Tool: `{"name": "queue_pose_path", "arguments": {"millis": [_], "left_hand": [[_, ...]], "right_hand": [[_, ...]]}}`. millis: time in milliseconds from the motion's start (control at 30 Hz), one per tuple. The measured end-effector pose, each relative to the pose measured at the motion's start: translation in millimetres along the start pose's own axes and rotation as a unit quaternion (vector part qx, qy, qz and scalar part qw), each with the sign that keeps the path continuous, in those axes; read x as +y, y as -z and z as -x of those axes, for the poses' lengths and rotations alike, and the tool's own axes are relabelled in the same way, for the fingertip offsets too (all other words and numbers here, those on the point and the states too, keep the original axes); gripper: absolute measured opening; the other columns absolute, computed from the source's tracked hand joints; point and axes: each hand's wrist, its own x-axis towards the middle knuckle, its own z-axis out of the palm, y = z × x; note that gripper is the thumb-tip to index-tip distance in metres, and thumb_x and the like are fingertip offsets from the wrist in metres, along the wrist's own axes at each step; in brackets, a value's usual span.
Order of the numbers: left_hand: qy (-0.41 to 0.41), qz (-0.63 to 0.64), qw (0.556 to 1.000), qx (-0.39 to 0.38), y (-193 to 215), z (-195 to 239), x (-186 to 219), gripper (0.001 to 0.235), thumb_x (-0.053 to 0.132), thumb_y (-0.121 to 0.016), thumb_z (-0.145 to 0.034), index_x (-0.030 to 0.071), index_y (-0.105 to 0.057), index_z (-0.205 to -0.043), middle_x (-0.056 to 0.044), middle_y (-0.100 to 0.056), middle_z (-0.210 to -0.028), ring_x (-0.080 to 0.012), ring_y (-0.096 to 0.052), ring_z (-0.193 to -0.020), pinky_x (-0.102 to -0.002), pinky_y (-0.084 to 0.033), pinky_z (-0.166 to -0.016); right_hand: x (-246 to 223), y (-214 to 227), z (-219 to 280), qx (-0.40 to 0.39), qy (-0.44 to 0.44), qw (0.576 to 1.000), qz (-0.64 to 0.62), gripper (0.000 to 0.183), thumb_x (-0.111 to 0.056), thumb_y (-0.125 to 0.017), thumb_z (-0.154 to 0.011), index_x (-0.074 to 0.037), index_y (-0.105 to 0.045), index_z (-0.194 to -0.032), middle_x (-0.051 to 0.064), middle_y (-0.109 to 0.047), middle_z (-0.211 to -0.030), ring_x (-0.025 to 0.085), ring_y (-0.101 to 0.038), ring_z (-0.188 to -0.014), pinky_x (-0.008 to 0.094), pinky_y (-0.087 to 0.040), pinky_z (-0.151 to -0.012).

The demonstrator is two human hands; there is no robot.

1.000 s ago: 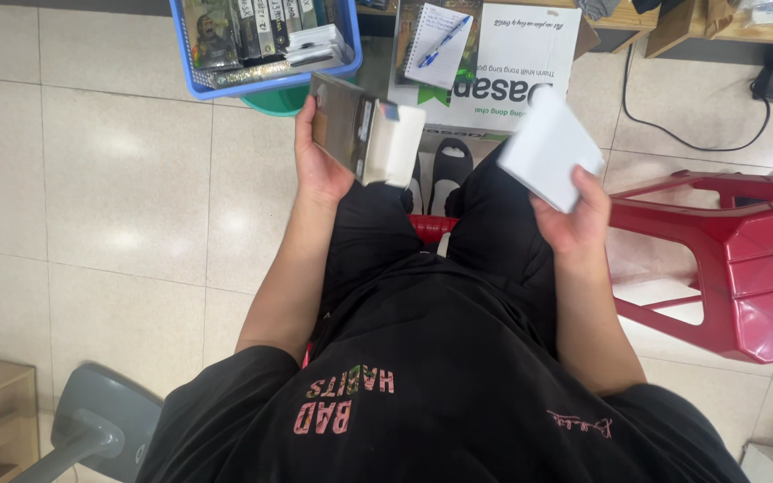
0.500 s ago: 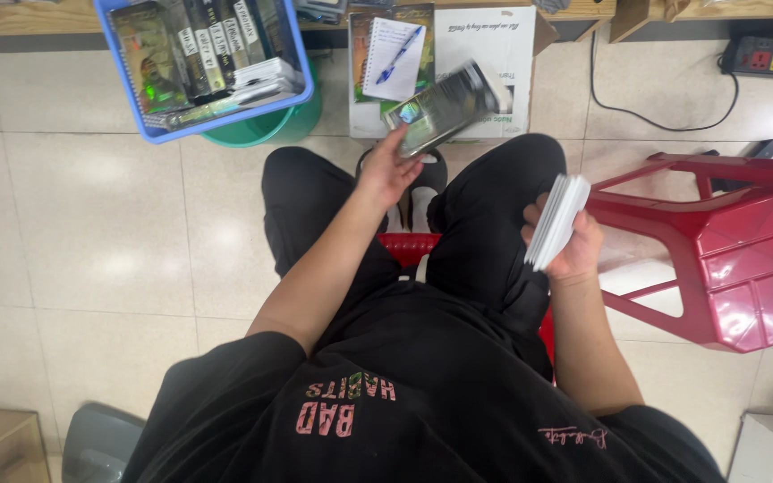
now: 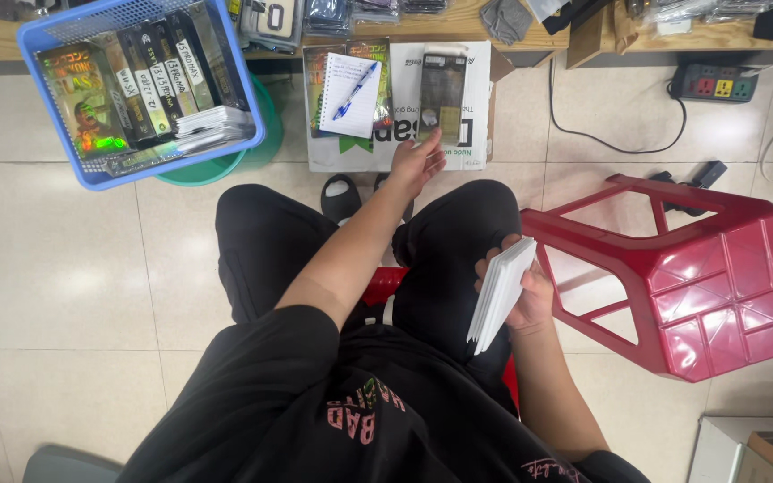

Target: The person sits on a stool and repeatedly takes small items from a blue basket, places them into white paper envelopes, and seals them. They handle several items, including a small box and a black pouch, placing each into an envelope and folding the flap to close it.

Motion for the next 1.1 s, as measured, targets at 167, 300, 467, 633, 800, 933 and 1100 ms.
{"name": "queue_pose_path", "arguments": {"millis": [167,300,467,633,800,933,1100], "left_hand": [[0.033,-0.062,0.997,-0.022,14.5,46.0,-15.7,0.096,0.049,-0.096,-0.096,-0.003,-0.045,-0.158,-0.011,-0.075,-0.110,-0.0217,-0.080,-0.091,-0.042,-0.072,-0.089],[0.092,-0.046,0.967,-0.232,40.3,148.3,23.7,0.073,0.070,-0.076,-0.106,0.011,-0.070,-0.148,-0.015,-0.078,-0.136,-0.0288,-0.079,-0.121,-0.048,-0.063,-0.113],[0.175,-0.038,0.870,-0.460,92.8,238.2,8.6,0.090,0.070,-0.071,-0.109,0.005,-0.055,-0.170,-0.027,-0.061,-0.166,-0.0452,-0.064,-0.146,-0.063,-0.054,-0.121],[0.145,-0.038,0.848,-0.509,115.1,285.1,-13.7,0.067,0.034,-0.085,-0.104,-0.010,-0.058,-0.146,-0.040,-0.076,-0.127,-0.0504,-0.081,-0.111,-0.060,-0.062,-0.106],[-0.027,-0.062,0.849,-0.524,109.0,319.8,14.0,0.060,0.027,-0.088,-0.091,-0.010,-0.067,-0.134,-0.029,-0.075,-0.109,-0.0352,-0.076,-0.099,-0.044,-0.057,-0.101],[-0.014,-0.139,0.908,-0.395,137.0,313.6,-14.9,0.081,0.015,-0.097,-0.083,-0.008,-0.064,-0.154,-0.029,-0.075,-0.138,-0.0414,-0.073,-0.123,-0.054,-0.051,-0.116],[-0.023,-0.074,0.831,-0.551,112.4,327.7,16.4,0.097,0.034,-0.085,-0.097,0.002,-0.040,-0.176,-0.012,-0.065,-0.125,-0.0218,-0.064,-0.106,-0.037,-0.052,-0.096]], "right_hand": [[-1.2,-25.4,-5.2,0.058,0.052,0.996,0.040,0.045,-0.016,-0.094,-0.079,-0.011,-0.071,-0.117,0.018,-0.082,-0.092,0.031,-0.082,-0.082,0.038,-0.067,-0.072],[-10.3,13.7,-9.9,0.143,0.121,0.958,0.217,0.056,0.001,-0.090,-0.074,-0.003,-0.073,-0.127,0.017,-0.084,-0.107,0.033,-0.085,-0.094,0.045,-0.070,-0.092],[-21.3,-73.6,-34.5,-0.025,0.010,0.862,0.506,0.058,-0.001,-0.103,-0.067,-0.006,-0.081,-0.121,0.007,-0.082,-0.097,0.020,-0.079,-0.094,0.036,-0.063,-0.084],[9.7,-172.3,-46.0,-0.220,-0.062,0.713,0.663,0.066,-0.036,-0.100,-0.084,-0.008,-0.078,-0.140,0.024,-0.087,-0.108,0.041,-0.085,-0.101,0.052,-0.064,-0.084],[6.1,-201.2,-36.8,-0.272,0.152,0.625,0.715,0.117,-0.075,-0.067,-0.093,0.008,-0.044,-0.172,0.030,-0.055,-0.168,0.051,-0.053,-0.158,0.061,-0.043,-0.129],[14.9,-235.2,-12.6,-0.323,0.008,0.559,0.763,0.122,-0.050,-0.098,-0.077,0.015,-0.045,-0.166,0.046,-0.061,-0.151,0.066,-0.058,-0.140,0.073,-0.047,-0.117],[-18.9,-242.0,-3.0,-0.230,0.314,0.564,0.729,0.093,-0.062,-0.040,-0.119,-0.006,-0.014,-0.187,0.030,-0.029,-0.193,0.045,-0.032,-0.186,0.059,-0.030,-0.160]]}}
